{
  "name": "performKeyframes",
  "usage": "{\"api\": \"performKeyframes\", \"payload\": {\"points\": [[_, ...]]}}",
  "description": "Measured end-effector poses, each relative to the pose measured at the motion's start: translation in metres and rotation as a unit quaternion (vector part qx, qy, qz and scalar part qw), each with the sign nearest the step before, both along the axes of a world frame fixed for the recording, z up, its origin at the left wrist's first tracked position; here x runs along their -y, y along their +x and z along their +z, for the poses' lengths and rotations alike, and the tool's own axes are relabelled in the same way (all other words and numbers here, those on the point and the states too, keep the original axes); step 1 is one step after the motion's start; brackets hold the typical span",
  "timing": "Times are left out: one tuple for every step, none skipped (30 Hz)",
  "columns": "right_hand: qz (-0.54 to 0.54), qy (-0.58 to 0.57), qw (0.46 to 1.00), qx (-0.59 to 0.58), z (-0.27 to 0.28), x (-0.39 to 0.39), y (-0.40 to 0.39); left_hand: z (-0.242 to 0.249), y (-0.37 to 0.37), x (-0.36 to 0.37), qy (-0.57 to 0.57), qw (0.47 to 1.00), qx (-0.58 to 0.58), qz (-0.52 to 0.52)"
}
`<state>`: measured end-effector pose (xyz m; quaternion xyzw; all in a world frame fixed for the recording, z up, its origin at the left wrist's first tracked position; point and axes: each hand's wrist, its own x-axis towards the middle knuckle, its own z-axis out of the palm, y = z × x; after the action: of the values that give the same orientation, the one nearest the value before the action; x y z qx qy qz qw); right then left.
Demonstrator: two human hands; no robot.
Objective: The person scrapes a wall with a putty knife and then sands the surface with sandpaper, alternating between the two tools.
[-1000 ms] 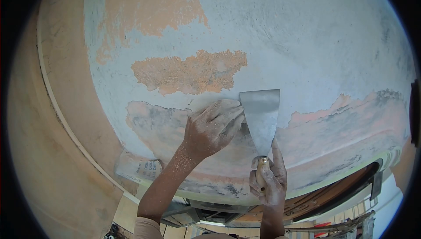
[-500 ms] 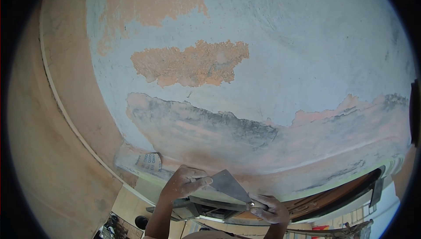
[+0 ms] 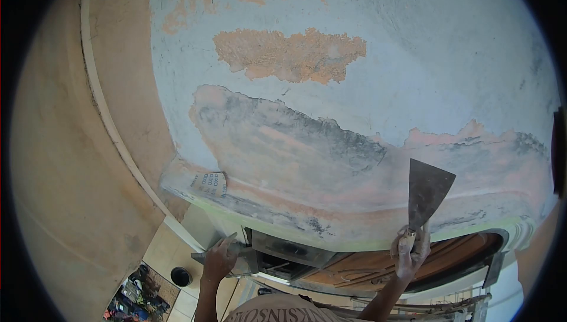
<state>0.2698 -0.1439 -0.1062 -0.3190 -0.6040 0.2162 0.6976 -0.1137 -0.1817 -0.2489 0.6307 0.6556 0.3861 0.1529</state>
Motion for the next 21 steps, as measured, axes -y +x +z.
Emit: {"api": "performKeyframes", "payload": {"points": [[-0.042, 0.027, 0.999, 0.008, 0.002, -0.004, -0.004, -0.019, -0.011, 0.015, -0.064, 0.996, -0.058, 0.013], [-0.086, 0.033, 0.995, 0.025, 0.002, -0.009, -0.006, -0.047, -0.025, 0.031, -0.127, 0.985, -0.116, 0.026], [-0.105, 0.036, 0.993, 0.024, -0.001, -0.015, -0.009, -0.068, -0.037, 0.048, -0.191, 0.966, -0.173, 0.038], [-0.125, 0.038, 0.991, 0.023, -0.005, -0.021, -0.011, -0.077, -0.047, 0.064, -0.340, 0.925, -0.168, 0.027], [-0.144, 0.042, 0.988, 0.021, -0.008, -0.027, -0.013, -0.083, -0.056, 0.076, -0.478, 0.864, -0.159, 0.016], [-0.152, 0.039, 0.987, 0.029, -0.012, -0.029, -0.013, -0.087, -0.061, 0.091, -0.478, 0.867, -0.137, 0.037], [-0.160, 0.037, 0.986, 0.036, -0.016, -0.033, -0.013, -0.090, -0.065, 0.107, -0.475, 0.870, -0.117, 0.060], [-0.168, 0.035, 0.984, 0.042, -0.018, -0.035, -0.013, -0.092, -0.070, 0.118, -0.472, 0.872, -0.097, 0.083], [-0.159, 0.036, 0.986, 0.038, -0.018, -0.037, -0.015, -0.096, -0.074, 0.129, -0.466, 0.875, -0.083, 0.103], [-0.150, 0.034, 0.987, 0.036, -0.017, -0.037, -0.016, -0.101, -0.078, 0.140, -0.462, 0.876, -0.068, 0.121], [-0.141, 0.032, 0.989, 0.034, -0.017, -0.037, -0.017, -0.106, -0.081, 0.149, -0.459, 0.876, -0.053, 0.139], [-0.136, 0.015, 0.990, 0.045, -0.019, -0.033, -0.017, -0.112, -0.087, 0.156, -0.476, 0.866, -0.083, 0.130], [-0.135, 0.006, 0.989, 0.055, -0.017, -0.032, -0.016, -0.104, -0.086, 0.154, -0.471, 0.869, -0.081, 0.131], [-0.135, -0.001, 0.989, 0.064, -0.016, -0.032, -0.014, -0.095, -0.083, 0.147, -0.465, 0.872, -0.079, 0.131], [-0.129, -0.003, 0.988, 0.079, -0.019, -0.035, -0.011, -0.090, -0.080, 0.141, -0.459, 0.875, -0.079, 0.131], [-0.124, -0.006, 0.988, 0.094, -0.024, -0.037, -0.006, -0.093, -0.079, 0.136, -0.415, 0.896, -0.103, 0.117], [-0.119, -0.012, 0.987, 0.112, -0.029, -0.036, -0.001, -0.097, -0.077, 0.131, -0.399, 0.905, -0.109, 0.097], [-0.117, -0.007, 0.985, 0.130, -0.031, -0.036, 0.001, -0.093, -0.073, 0.120, -0.383, 0.914, -0.114, 0.077], [-0.114, -0.002, 0.982, 0.148, -0.030, -0.037, 0.002, -0.089, -0.067, 0.109, -0.366, 0.921, -0.119, 0.057], [-0.112, 0.006, 0.980, 0.164, -0.028, -0.039, 0.001, -0.089, -0.060, 0.099, -0.340, 0.934, -0.108, 0.032], [-0.107, 0.006, 0.983, 0.149, -0.028, -0.039, -0.002, -0.085, -0.054, 0.089, -0.312, 0.945, -0.098, 0.008]]}}
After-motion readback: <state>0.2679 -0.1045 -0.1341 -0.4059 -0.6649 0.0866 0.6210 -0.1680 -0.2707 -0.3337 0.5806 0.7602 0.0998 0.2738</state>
